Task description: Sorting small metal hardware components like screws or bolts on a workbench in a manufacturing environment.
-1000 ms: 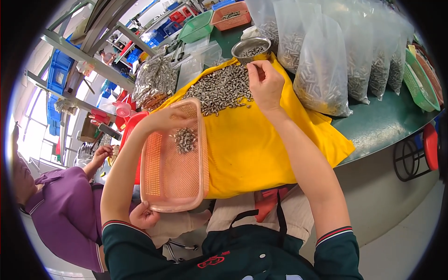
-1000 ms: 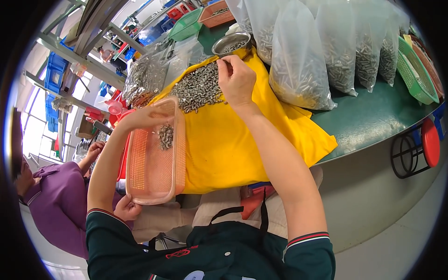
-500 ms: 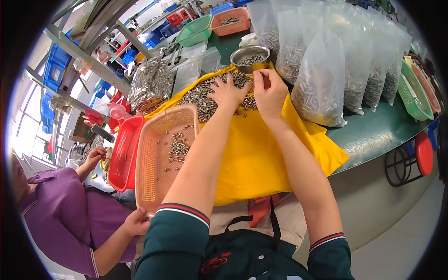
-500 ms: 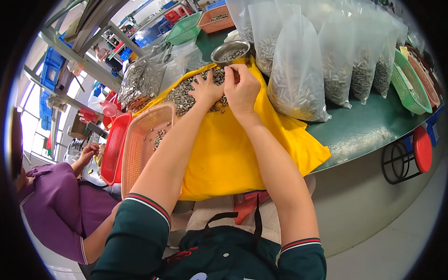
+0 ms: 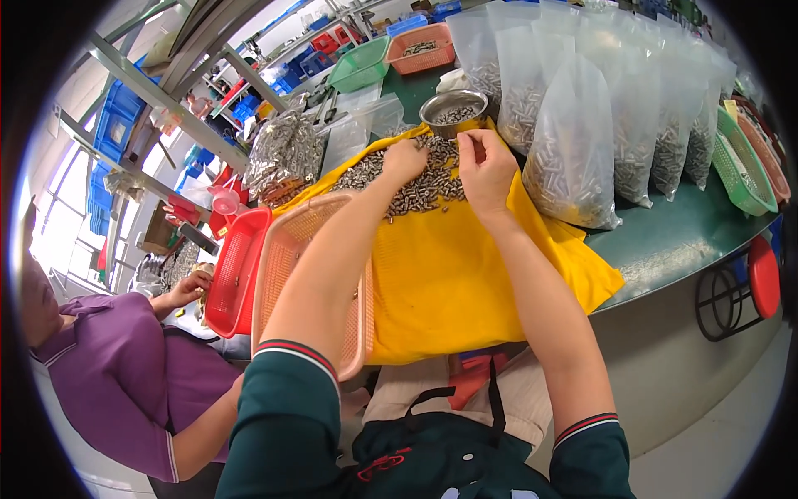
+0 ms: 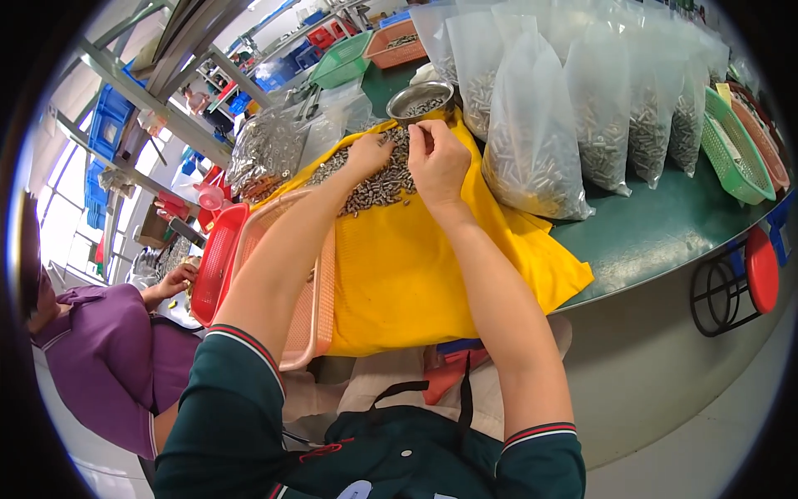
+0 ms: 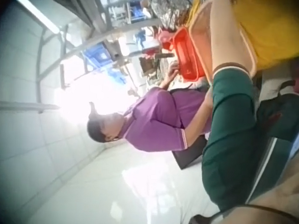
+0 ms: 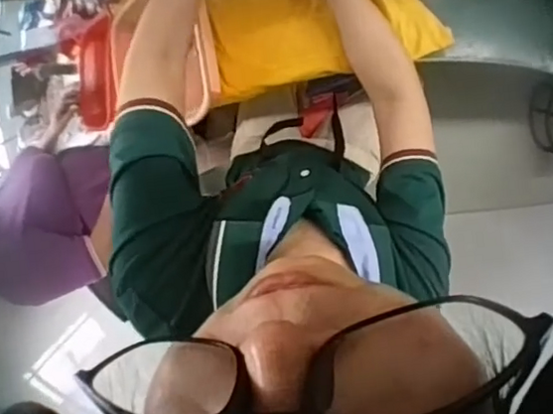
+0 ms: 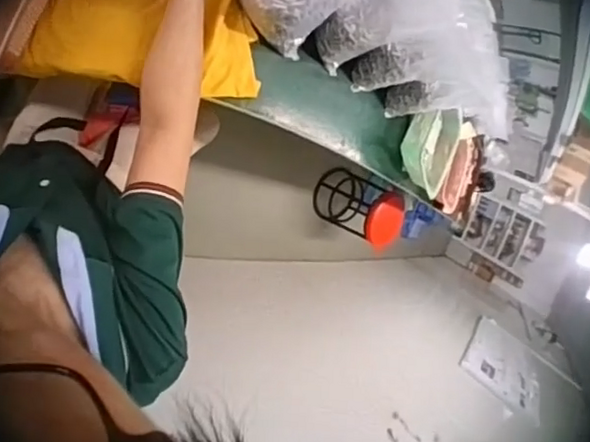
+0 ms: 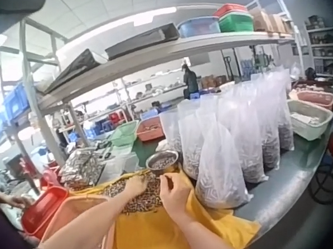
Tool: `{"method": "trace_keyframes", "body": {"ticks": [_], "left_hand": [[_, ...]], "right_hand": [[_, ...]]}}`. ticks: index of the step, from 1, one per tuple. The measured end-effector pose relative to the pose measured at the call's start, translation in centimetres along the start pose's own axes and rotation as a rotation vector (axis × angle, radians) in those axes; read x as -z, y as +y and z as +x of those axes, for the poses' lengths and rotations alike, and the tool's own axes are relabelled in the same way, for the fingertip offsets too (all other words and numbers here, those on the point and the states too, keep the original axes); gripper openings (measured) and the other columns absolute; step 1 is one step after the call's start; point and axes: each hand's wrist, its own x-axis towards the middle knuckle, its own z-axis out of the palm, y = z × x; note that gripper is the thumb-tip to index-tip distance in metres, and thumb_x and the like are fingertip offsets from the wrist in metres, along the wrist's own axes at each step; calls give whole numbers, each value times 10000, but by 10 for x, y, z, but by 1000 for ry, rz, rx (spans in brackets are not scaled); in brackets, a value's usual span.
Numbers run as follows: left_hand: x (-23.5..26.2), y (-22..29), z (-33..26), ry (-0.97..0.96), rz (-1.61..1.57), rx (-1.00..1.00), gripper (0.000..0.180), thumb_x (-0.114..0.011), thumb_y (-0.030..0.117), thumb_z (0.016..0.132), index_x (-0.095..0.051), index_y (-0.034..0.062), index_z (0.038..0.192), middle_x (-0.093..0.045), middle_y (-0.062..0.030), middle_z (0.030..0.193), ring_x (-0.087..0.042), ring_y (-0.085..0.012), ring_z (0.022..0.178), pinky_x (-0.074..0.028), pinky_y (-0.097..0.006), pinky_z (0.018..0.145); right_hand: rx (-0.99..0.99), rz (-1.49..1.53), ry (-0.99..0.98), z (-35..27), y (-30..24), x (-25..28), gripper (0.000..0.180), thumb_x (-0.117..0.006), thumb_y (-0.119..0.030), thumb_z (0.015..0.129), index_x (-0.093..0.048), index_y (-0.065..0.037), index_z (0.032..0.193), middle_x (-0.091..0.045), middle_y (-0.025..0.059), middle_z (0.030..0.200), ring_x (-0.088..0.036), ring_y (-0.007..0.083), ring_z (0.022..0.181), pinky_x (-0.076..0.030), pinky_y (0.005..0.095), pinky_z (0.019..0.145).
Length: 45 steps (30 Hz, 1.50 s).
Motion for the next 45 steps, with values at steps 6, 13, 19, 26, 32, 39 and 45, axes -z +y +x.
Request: {"method": "trace_keyframes", "body": {"ticks": [6,13,19,26,32,39,45], "left_hand": [[99,-35,-23,-685,-1030,338,224,-515,320,839,-516,107,771,-425,42,603,-313,-42,443,-264,-190,388],[152,-88,-104,-790,-456,358,252,-499,323,848,-554,90,766,-466,44,638,-396,-29,523,-300,-193,422],[145,-104,-110,-685,48,44,467,-578,471,756,-657,42,926,-633,-80,800,-596,-193,678,-465,-317,651],[76,-12,-65,-192,-267,-46,484,-566,464,738,-621,36,956,-622,-197,878,-611,-271,833,-466,-360,724],[-6,34,-62,333,-70,733,969,-461,686,687,-182,56,1369,-129,-276,1389,-73,-461,1280,-58,-574,1011],[-17,56,-80,225,46,535,786,-543,666,630,-465,114,1183,-396,-177,1181,-347,-367,1096,-217,-559,925],[-22,38,-70,395,104,330,277,-560,320,800,-576,63,903,-482,-165,989,-550,-352,823,-472,-434,656]], "right_hand": [[-65,28,32,1,2,3,103,-623,-132,760,-589,-36,743,-584,93,611,-563,215,519,-428,297,497],[-103,68,-1,0,-4,-2,110,-630,-133,765,-605,-26,760,-604,72,622,-573,160,518,-442,263,513],[-117,85,-25,-4,-4,-4,110,-630,-130,764,-603,-24,756,-598,66,609,-567,152,509,-439,257,511],[-94,34,-6,-2,9,2,118,-627,-142,762,-597,-31,737,-594,83,603,-574,192,513,-437,287,507],[-123,59,-16,-3,-2,-5,121,-629,-143,755,-597,-30,728,-600,81,607,-580,193,519,-443,286,511],[-173,115,-1,1,7,-6,119,-628,-138,752,-600,-23,737,-605,78,616,-583,186,529,-451,280,524],[-187,115,13,0,0,-4,126,-627,-139,757,-598,-18,738,-604,82,613,-582,183,522,-450,280,525]]}}
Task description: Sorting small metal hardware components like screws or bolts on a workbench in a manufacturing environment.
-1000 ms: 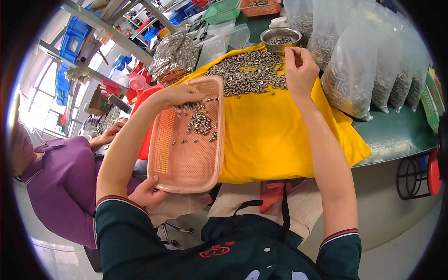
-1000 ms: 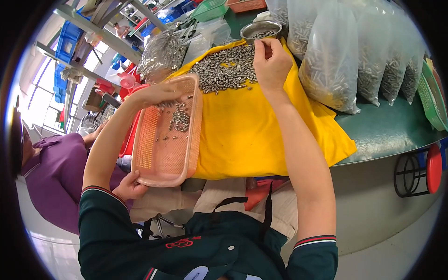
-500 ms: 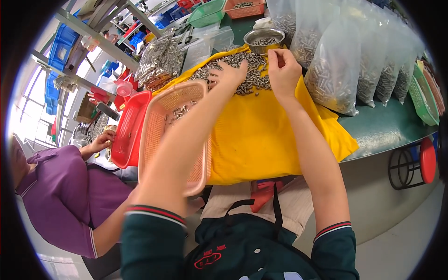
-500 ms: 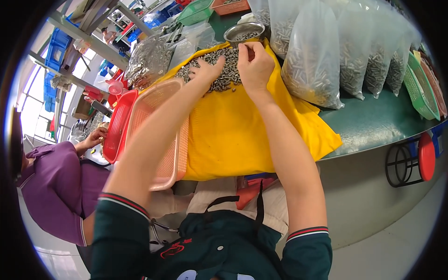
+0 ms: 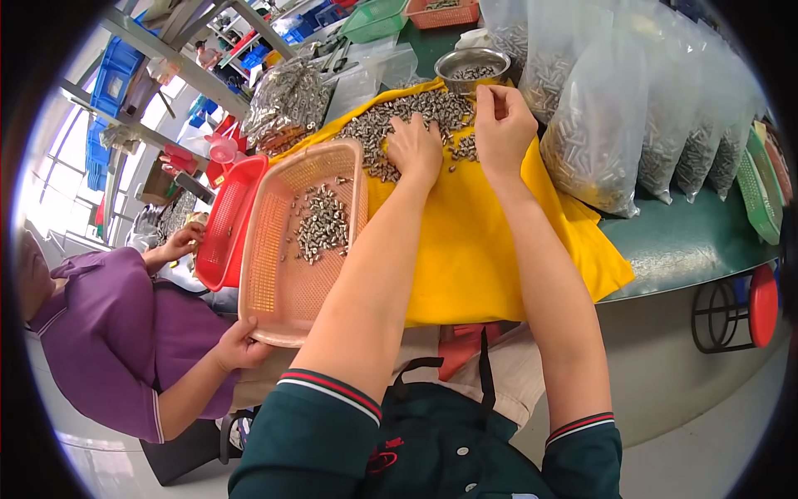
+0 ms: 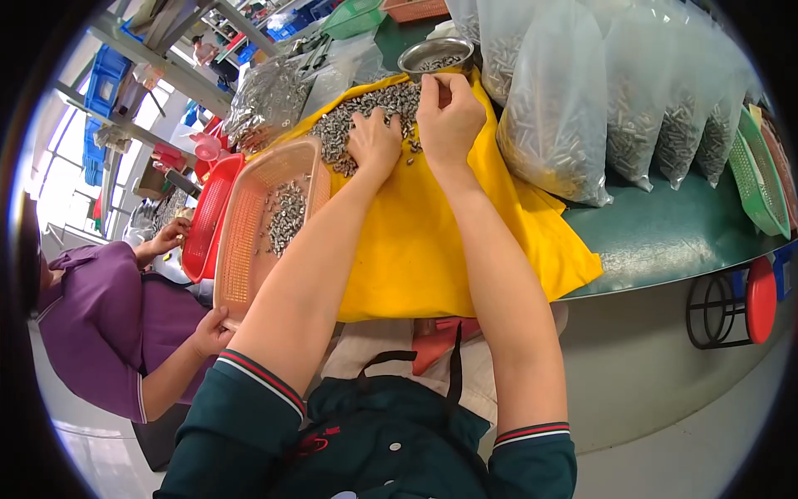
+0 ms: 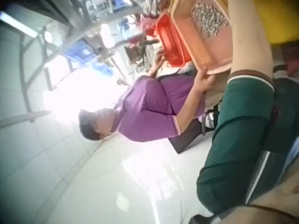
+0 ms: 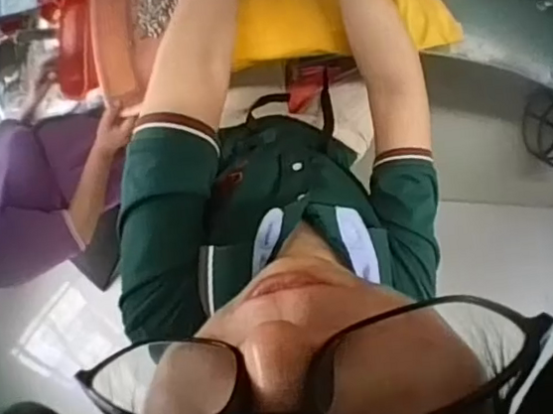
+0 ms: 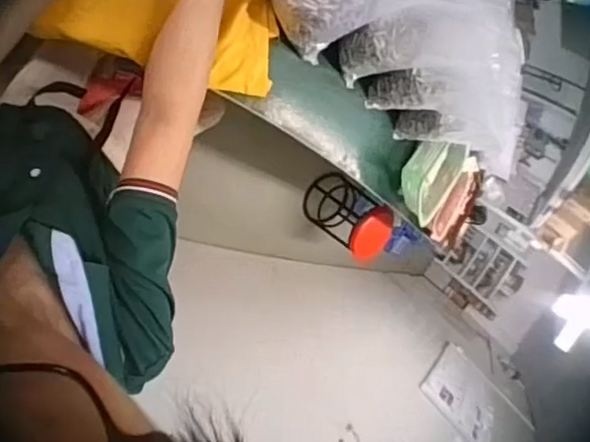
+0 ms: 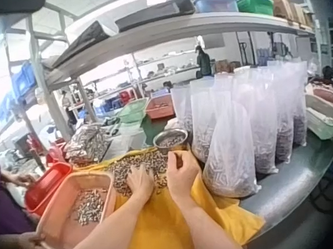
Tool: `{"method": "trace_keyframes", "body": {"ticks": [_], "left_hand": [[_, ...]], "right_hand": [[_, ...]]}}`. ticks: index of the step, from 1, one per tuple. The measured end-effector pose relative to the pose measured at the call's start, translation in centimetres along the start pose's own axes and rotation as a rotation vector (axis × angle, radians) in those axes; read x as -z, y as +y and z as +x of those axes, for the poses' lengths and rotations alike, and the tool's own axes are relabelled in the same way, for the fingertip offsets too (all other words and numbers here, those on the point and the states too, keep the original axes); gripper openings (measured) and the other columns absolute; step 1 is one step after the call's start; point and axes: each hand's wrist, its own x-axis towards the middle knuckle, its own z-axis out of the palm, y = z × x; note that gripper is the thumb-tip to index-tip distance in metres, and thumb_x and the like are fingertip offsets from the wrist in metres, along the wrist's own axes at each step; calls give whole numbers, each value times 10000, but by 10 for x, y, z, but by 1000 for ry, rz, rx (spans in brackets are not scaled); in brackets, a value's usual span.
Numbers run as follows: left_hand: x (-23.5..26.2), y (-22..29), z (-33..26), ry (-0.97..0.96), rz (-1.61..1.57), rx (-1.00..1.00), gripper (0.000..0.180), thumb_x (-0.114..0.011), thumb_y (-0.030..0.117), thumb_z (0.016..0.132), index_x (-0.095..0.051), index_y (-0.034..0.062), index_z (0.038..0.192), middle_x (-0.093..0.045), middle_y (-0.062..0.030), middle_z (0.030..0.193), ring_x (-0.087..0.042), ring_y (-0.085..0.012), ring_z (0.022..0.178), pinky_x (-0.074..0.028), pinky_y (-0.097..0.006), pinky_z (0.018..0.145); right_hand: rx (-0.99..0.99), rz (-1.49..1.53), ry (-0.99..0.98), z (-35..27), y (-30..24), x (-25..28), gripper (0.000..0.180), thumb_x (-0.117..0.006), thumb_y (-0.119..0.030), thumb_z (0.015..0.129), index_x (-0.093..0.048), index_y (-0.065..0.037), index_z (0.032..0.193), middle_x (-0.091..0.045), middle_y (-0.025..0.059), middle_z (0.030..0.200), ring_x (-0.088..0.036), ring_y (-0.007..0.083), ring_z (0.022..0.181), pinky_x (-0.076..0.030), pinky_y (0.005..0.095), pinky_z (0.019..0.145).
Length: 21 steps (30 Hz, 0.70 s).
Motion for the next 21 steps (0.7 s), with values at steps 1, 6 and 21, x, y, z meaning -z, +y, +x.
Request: {"method": "trace_keyframes", "body": {"ticks": [1,6,21], "left_hand": [[-1,0,1,7,-3,-37,257,-556,305,804,-581,60,874,-493,-165,960,-572,-352,765,-477,-433,640],[3,-18,33,-274,-129,-27,238,-548,259,792,-616,52,887,-599,-187,894,-593,-358,853,-485,-422,701],[181,-130,51,-1004,-582,192,242,-507,365,855,-534,131,799,-433,74,678,-381,-25,522,-320,-178,397]], "right_hand": [[4,-16,0,0,1,2,128,-627,-139,756,-597,-17,736,-603,84,610,-581,184,521,-450,281,525],[40,-48,5,-1,4,4,125,-632,-160,753,-602,-41,729,-594,78,596,-574,204,512,-437,298,507],[-16,14,-22,-1,2,1,144,-630,-170,755,-608,-28,744,-612,84,620,-587,198,537,-445,299,531]]}}
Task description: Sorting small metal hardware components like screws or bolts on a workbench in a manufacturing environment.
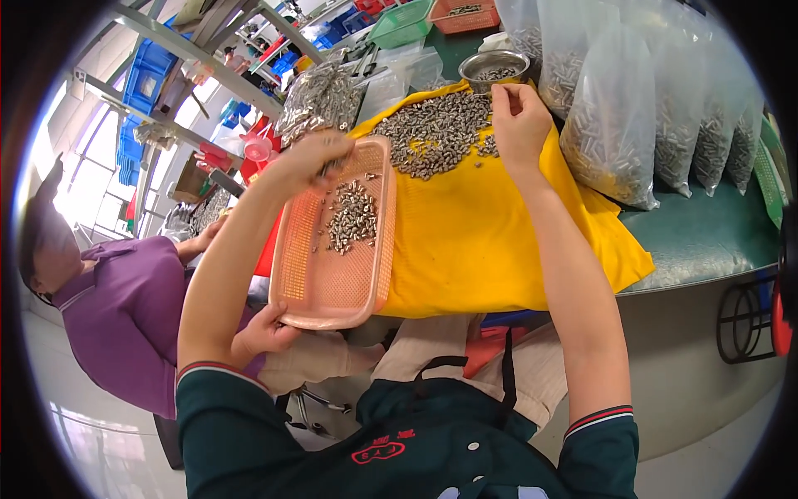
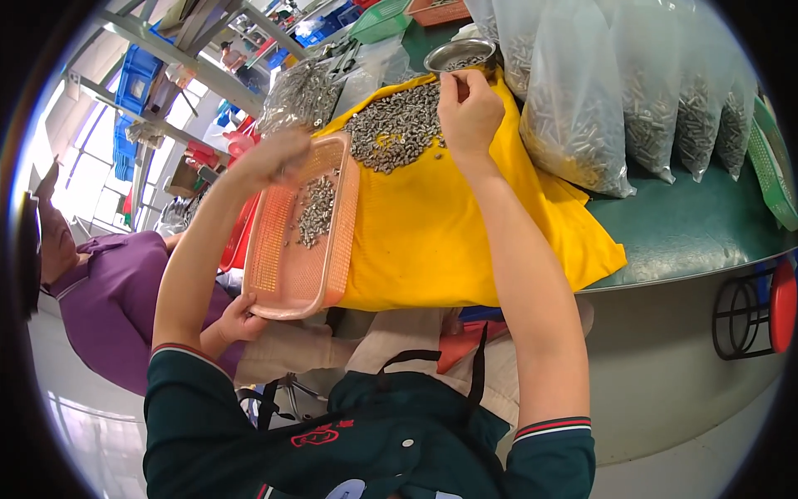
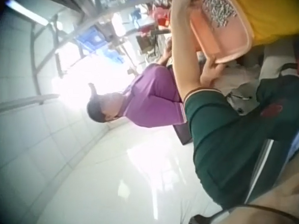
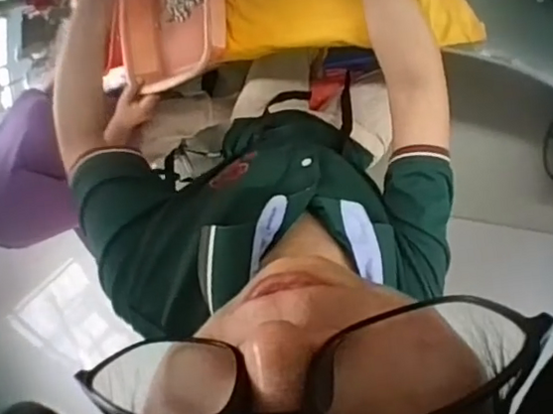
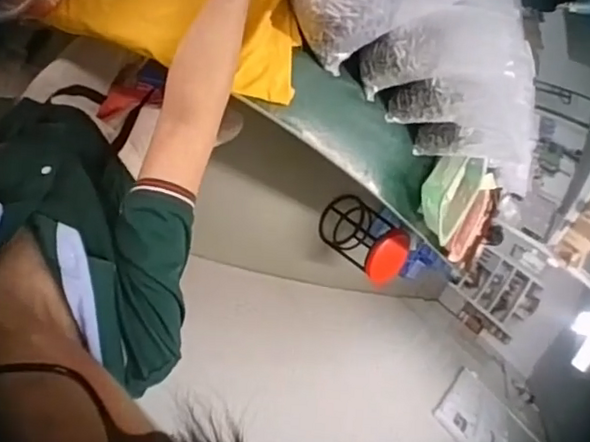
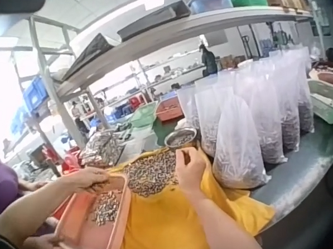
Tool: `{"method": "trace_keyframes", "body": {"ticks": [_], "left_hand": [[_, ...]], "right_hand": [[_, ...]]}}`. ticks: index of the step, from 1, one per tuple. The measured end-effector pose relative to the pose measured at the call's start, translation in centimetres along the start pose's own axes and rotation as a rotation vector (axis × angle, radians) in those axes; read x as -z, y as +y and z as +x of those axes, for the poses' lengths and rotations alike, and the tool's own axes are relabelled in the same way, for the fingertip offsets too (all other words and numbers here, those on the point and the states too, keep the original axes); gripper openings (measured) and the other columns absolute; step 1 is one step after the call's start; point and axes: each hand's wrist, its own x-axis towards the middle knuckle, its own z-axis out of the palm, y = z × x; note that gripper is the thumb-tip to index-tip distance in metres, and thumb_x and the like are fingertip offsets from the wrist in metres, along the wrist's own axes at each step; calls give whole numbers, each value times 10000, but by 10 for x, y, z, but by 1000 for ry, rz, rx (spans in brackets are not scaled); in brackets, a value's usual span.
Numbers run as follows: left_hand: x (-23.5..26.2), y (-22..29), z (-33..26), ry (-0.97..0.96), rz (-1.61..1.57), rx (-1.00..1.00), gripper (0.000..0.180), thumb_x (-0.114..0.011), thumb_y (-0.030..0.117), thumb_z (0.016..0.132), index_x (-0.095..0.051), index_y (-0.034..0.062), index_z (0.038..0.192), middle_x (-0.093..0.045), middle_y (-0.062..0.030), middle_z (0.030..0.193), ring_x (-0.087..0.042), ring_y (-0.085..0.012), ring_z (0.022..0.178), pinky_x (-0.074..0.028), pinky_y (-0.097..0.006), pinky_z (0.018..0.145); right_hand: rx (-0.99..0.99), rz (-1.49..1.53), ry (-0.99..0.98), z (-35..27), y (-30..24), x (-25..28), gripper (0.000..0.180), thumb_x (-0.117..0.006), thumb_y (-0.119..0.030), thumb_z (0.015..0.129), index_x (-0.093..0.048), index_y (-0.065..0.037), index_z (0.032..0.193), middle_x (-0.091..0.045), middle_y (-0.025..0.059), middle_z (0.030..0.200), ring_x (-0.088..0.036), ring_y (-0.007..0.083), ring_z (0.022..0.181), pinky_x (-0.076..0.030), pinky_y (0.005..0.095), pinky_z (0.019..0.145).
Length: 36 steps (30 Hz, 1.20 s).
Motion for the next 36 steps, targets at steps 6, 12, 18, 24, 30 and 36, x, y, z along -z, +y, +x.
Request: {"method": "trace_keyframes", "body": {"ticks": [6,12,18,24,30,36], "left_hand": [[-9,-30,-4,-1,606,-22,550,-506,438,836,-461,66,1238,-546,-116,1130,-534,-204,974,-424,-322,846],[-37,31,100,366,404,-442,387,-589,348,737,-633,-27,826,-617,-125,677,-582,-179,640,-450,-311,607],[-131,32,196,735,575,-545,455,-579,390,745,-583,8,992,-516,-243,1029,-484,-385,982,-393,-427,859],[-172,55,190,657,632,-302,708,-496,584,700,-468,98,1215,-384,-147,1234,-339,-363,1142,-275,-510,935],[-167,37,168,683,743,-417,422,-474,404,793,-517,108,1090,-472,-174,1105,-459,-370,1037,-407,-516,781],[-168,29,165,622,690,-455,249,-487,268,807,-582,64,914,-604,-218,814,-591,-376,786,-474,-464,697]], "right_hand": [[-15,17,16,0,3,-1,146,-630,-174,753,-609,-31,735,-609,85,617,-586,200,537,-444,297,535],[-58,9,26,6,5,4,143,-632,-170,753,-605,-31,740,-609,87,613,-589,207,539,-443,302,535],[-53,40,55,7,-2,2,143,-623,-168,760,-595,-31,731,-605,91,619,-587,214,541,-442,304,529],[-55,46,86,10,8,9,125,-617,-144,761,-592,-25,733,-606,82,617,-588,196,534,-446,290,523],[-53,42,83,15,3,5,134,-622,-143,760,-590,-16,730,-605,82,611,-581,186,521,-446,281,522],[-41,33,47,7,5,7,145,-626,-161,759,-590,-25,728,-602,85,609,-582,209,527,-443,299,522]]}}
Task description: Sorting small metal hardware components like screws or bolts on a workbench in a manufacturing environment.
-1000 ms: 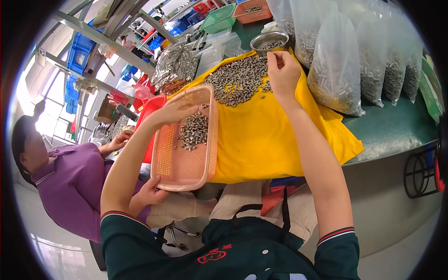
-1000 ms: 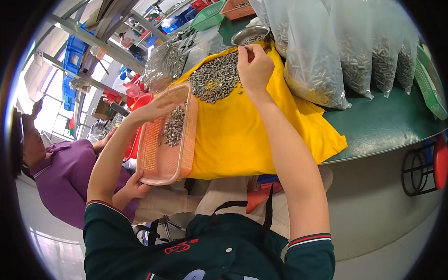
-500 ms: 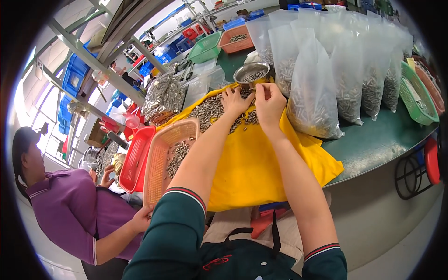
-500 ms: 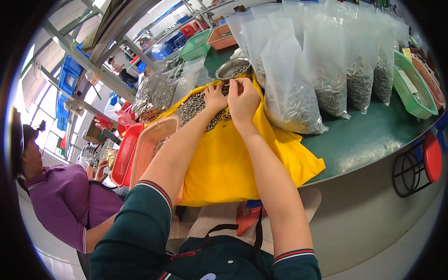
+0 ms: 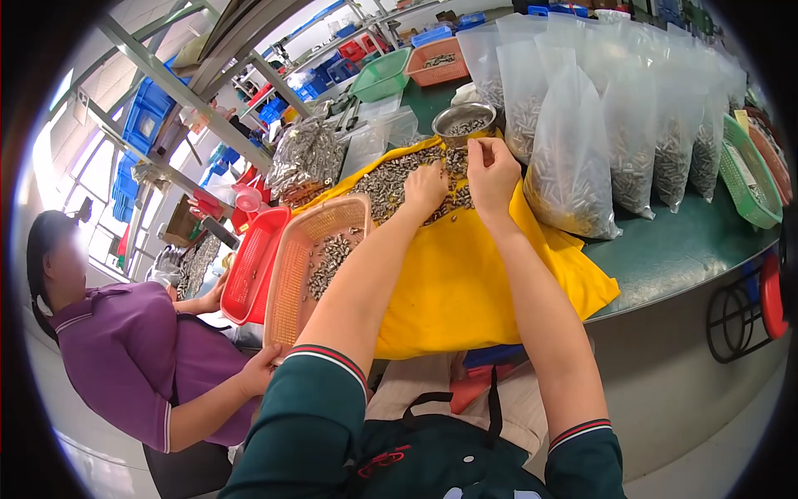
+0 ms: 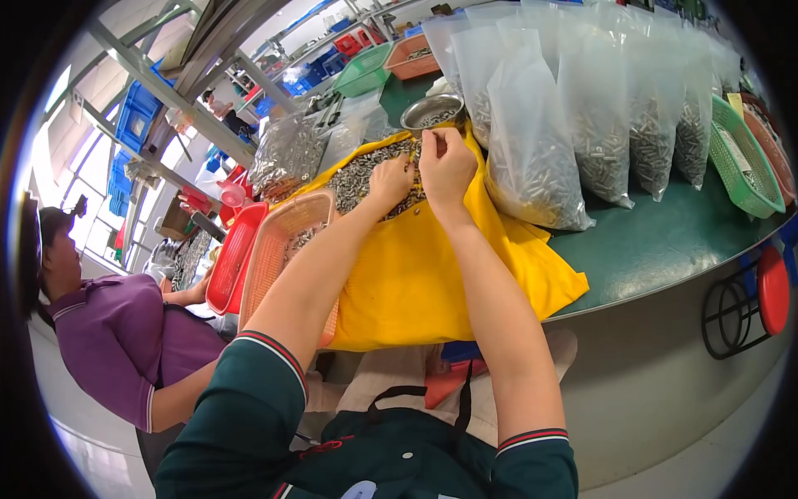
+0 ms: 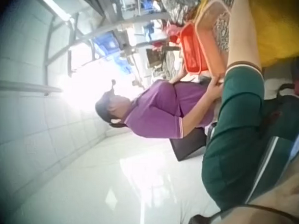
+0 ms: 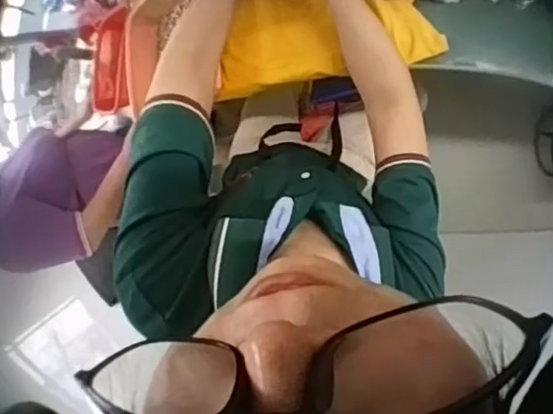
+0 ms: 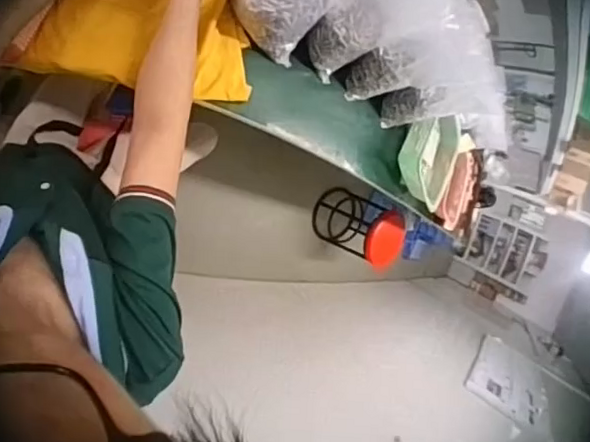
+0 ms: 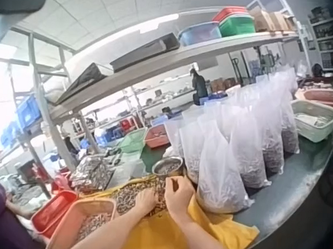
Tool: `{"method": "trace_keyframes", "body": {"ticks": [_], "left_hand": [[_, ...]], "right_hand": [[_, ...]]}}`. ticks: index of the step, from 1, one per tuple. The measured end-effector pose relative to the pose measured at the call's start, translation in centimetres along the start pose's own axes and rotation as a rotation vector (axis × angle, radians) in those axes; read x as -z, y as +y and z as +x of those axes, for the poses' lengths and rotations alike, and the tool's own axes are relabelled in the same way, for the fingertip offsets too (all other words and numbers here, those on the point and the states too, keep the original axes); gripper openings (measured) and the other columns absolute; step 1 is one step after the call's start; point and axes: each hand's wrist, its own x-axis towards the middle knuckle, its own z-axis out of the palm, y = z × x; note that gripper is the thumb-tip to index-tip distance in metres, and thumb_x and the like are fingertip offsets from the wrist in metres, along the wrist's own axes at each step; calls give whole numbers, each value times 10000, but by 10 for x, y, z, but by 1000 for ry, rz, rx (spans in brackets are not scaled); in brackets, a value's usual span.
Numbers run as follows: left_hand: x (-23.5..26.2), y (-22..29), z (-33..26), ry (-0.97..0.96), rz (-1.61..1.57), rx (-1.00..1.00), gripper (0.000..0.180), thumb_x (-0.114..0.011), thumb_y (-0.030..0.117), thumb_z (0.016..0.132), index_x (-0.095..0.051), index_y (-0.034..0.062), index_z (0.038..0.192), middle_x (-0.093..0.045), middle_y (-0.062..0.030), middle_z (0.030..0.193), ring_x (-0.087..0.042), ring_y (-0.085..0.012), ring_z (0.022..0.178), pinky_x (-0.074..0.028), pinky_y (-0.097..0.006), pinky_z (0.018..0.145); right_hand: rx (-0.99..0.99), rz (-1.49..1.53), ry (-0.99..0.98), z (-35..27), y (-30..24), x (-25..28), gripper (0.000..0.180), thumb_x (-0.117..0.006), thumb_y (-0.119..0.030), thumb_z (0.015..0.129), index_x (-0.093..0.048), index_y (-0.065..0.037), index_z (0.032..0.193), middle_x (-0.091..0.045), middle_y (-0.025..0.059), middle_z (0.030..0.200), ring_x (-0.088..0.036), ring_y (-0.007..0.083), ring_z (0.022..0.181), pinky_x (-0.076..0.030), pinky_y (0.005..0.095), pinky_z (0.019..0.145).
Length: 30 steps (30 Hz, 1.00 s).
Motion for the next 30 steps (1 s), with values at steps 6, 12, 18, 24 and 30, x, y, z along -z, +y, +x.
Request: {"method": "trace_keyframes", "body": {"ticks": [6,12,18,24,30], "left_hand": [[56,-33,24,-406,-725,327,191,-524,229,799,-565,47,757,-467,-27,549,-409,-119,388,-361,-250,390],[177,-81,-18,-629,-661,379,205,-498,295,844,-466,104,779,-408,33,602,-300,-47,422,-243,-193,376],[186,-176,-88,-849,-223,326,471,-476,465,852,-497,134,1187,-533,4,716,-499,-72,614,-394,-226,456],[201,-149,-55,-605,-58,192,494,-502,451,831,-580,23,1065,-597,-60,872,-553,-174,691,-467,-299,615],[146,-36,10,-344,-296,-20,407,-597,366,751,-633,-32,826,-589,-89,614,-575,-124,589,-468,-252,538]], "right_hand": [[70,-60,6,-1,-5,2,141,-627,-173,756,-594,-38,731,-596,88,606,-574,231,531,-428,317,515],[19,-18,6,3,-7,2,154,-625,-178,755,-600,-27,740,-609,84,612,-586,200,536,-437,301,533],[-31,70,-21,0,-12,-10,149,-625,-163,754,-598,-17,736,-614,80,614,-593,188,540,-444,286,540],[-25,38,-39,-3,-12,-10,146,-626,-158,757,-599,-16,734,-613,75,614,-591,177,536,-445,282,538],[17,-58,-21,1,0,5,138,-627,-162,756,-602,-27,736,-609,80,613,-586,198,531,-441,293,532]]}}
